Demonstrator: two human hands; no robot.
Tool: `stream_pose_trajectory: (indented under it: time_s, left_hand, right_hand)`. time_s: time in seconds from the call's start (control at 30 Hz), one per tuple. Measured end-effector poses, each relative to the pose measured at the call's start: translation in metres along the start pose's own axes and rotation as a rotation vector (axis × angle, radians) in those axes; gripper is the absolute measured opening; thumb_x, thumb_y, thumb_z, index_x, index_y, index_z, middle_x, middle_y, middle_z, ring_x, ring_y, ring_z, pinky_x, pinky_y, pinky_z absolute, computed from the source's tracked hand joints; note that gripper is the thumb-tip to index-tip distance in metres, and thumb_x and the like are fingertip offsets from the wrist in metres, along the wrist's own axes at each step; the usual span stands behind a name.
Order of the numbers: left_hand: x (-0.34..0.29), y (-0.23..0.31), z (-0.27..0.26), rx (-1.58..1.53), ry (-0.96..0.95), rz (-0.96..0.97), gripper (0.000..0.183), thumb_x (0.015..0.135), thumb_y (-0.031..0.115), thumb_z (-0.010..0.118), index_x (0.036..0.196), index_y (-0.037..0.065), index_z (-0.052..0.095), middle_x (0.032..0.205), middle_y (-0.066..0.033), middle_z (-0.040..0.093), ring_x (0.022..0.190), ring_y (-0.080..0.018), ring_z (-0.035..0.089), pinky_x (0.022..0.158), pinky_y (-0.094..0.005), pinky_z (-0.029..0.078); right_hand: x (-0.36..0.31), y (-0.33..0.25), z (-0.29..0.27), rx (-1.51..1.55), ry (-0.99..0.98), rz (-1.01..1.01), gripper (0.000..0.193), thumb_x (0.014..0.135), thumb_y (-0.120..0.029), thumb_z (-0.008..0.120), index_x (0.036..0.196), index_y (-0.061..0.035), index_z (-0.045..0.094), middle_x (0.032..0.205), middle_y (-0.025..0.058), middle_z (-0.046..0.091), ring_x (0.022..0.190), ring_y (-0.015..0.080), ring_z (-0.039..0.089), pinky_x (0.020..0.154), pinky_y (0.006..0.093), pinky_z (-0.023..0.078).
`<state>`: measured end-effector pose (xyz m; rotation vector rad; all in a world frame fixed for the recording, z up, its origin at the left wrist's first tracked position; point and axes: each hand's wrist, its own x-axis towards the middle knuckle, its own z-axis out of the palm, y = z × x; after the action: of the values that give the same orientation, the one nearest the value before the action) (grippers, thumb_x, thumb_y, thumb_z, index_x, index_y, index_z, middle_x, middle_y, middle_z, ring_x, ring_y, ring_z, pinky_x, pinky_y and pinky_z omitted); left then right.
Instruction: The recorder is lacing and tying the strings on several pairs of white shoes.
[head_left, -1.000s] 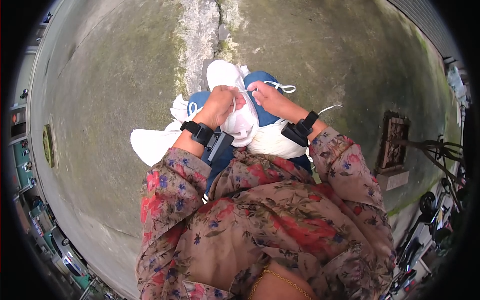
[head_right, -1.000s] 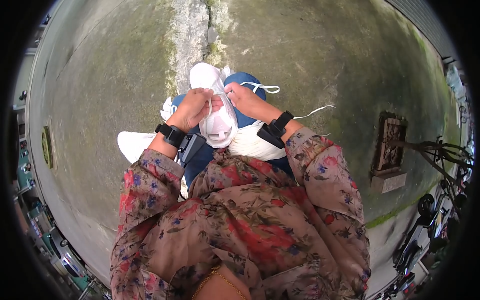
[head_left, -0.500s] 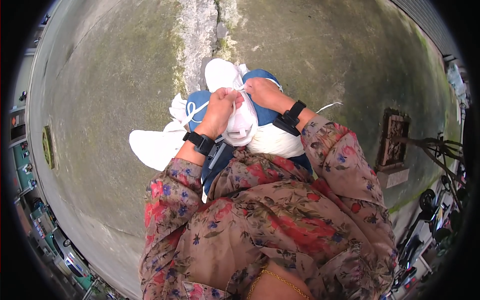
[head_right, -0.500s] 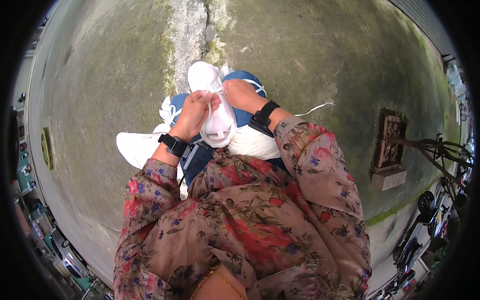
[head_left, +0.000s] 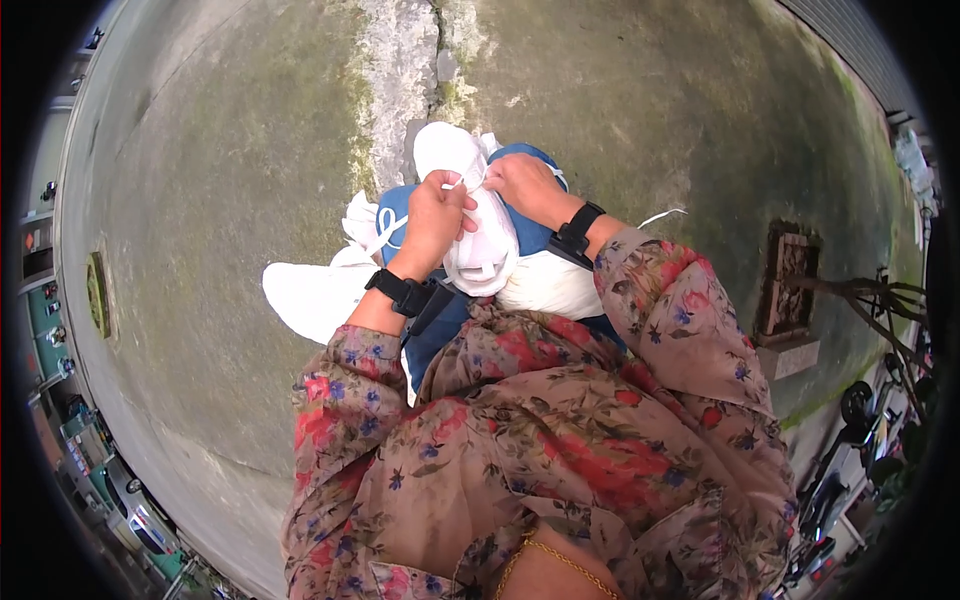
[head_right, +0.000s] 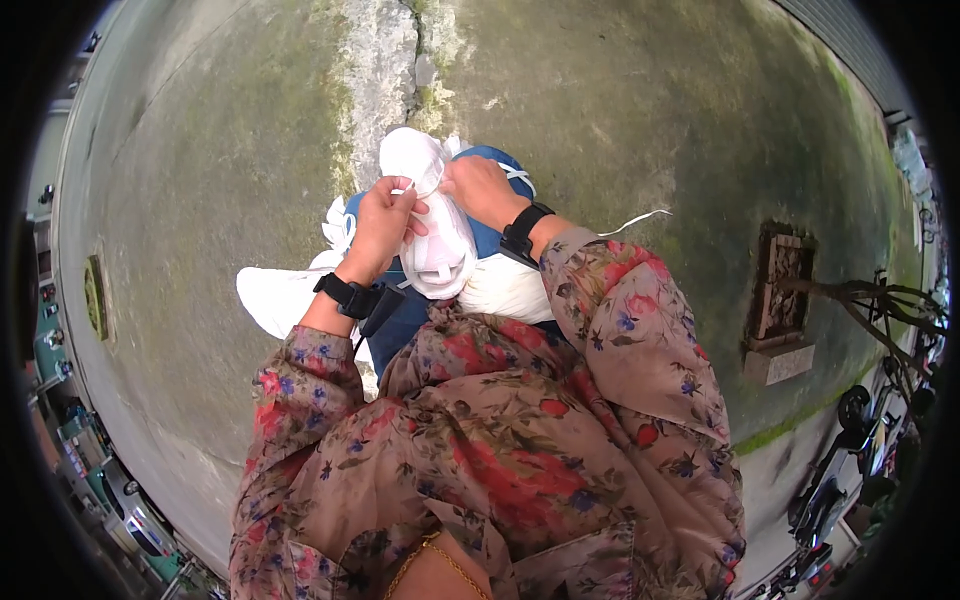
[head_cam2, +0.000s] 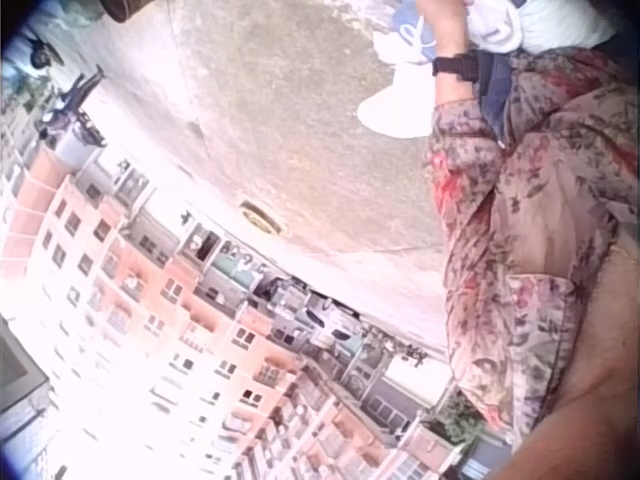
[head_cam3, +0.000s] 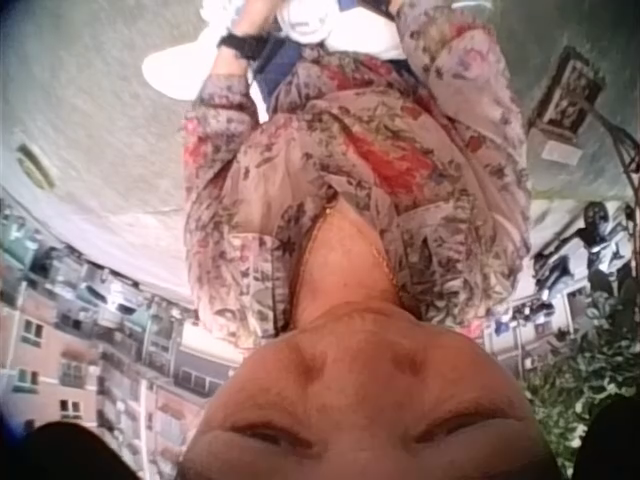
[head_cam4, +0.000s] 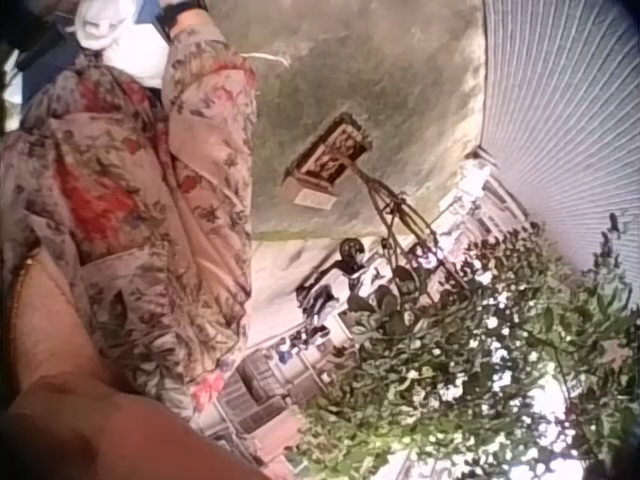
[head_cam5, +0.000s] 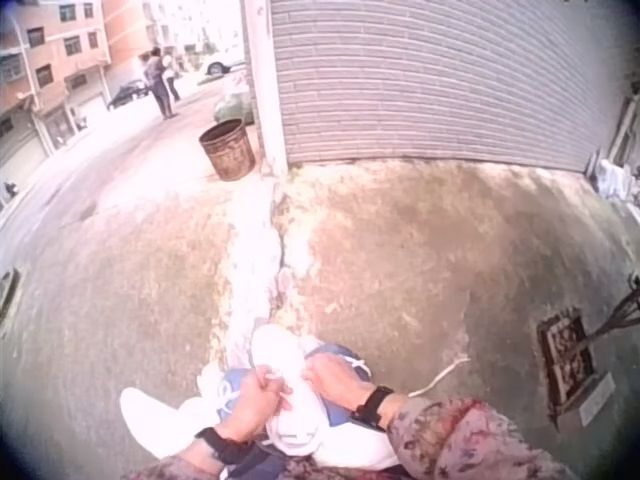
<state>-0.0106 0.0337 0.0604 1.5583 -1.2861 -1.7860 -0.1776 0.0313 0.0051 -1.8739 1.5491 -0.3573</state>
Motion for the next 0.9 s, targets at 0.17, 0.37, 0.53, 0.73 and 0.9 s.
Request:
stream_pose_trajectory:
  time_s: [0.17, 0.37, 0.53, 0.73, 0.9]
  left_hand:
    - [0.014, -0.027, -0.022, 0.603, 0.118, 0.351, 0.022, 0.081, 0.005, 0.050, 0.101, 0.002, 0.058, 0.062, -0.0085, 0.059, 0.047, -0.0156, 0.055, 0.044, -0.0276, 0.043]
    - [0.019, -0.022, 0.015, 1.049, 0.106, 0.364, 0.017, 0.071, 0.019, 0.064, 0.072, 0.002, 0.063, 0.070, -0.0168, 0.061, 0.068, -0.0330, 0.060, 0.061, -0.0399, 0.047]
    - [0.015, -0.028, 0.020, 1.133, 0.139, 0.464, 0.020, 0.073, 0.020, 0.062, 0.070, 0.001, 0.058, 0.066, -0.0190, 0.060, 0.065, -0.0343, 0.060, 0.057, -0.0399, 0.048]
    - [0.014, -0.027, 0.016, 1.277, 0.160, 0.643, 0.014, 0.077, 0.013, 0.052, 0.072, 0.001, 0.052, 0.068, -0.0185, 0.058, 0.060, -0.0339, 0.059, 0.053, -0.0394, 0.048]
    - [-0.036, -0.001, -0.012, 0.967, -0.052, 0.426, 0.017, 0.078, 0.014, 0.052, 0.072, -0.001, 0.055, 0.065, -0.0121, 0.058, 0.058, -0.0242, 0.058, 0.052, -0.0351, 0.044]
  right_hand:
    - [-0.019, -0.020, -0.001, -0.240, 0.005, -0.124, 0.025, 0.075, -0.023, 0.055, 0.081, 0.0004, 0.060, 0.087, 0.0192, 0.058, 0.089, 0.0343, 0.053, 0.078, 0.0434, 0.041]
    - [-0.005, 0.006, -0.004, -0.011, -0.114, -0.216, 0.020, 0.072, -0.012, 0.051, 0.081, 0.0024, 0.059, 0.084, 0.0195, 0.057, 0.087, 0.0356, 0.051, 0.080, 0.0414, 0.041]
    - [-0.006, 0.012, -0.003, 0.083, -0.063, -0.269, 0.018, 0.072, -0.011, 0.050, 0.084, -0.0016, 0.060, 0.084, 0.0170, 0.058, 0.087, 0.0353, 0.052, 0.077, 0.0419, 0.041]
    - [-0.012, 0.006, 0.001, 0.050, -0.031, -0.225, 0.020, 0.076, -0.020, 0.056, 0.088, -0.0053, 0.062, 0.086, 0.0132, 0.058, 0.091, 0.0325, 0.051, 0.078, 0.0422, 0.040]
    - [-0.049, -0.034, 0.005, -0.063, 0.260, -0.313, 0.016, 0.075, -0.021, 0.060, 0.086, -0.0093, 0.064, 0.082, 0.0064, 0.057, 0.096, 0.0239, 0.047, 0.079, 0.0394, 0.037]
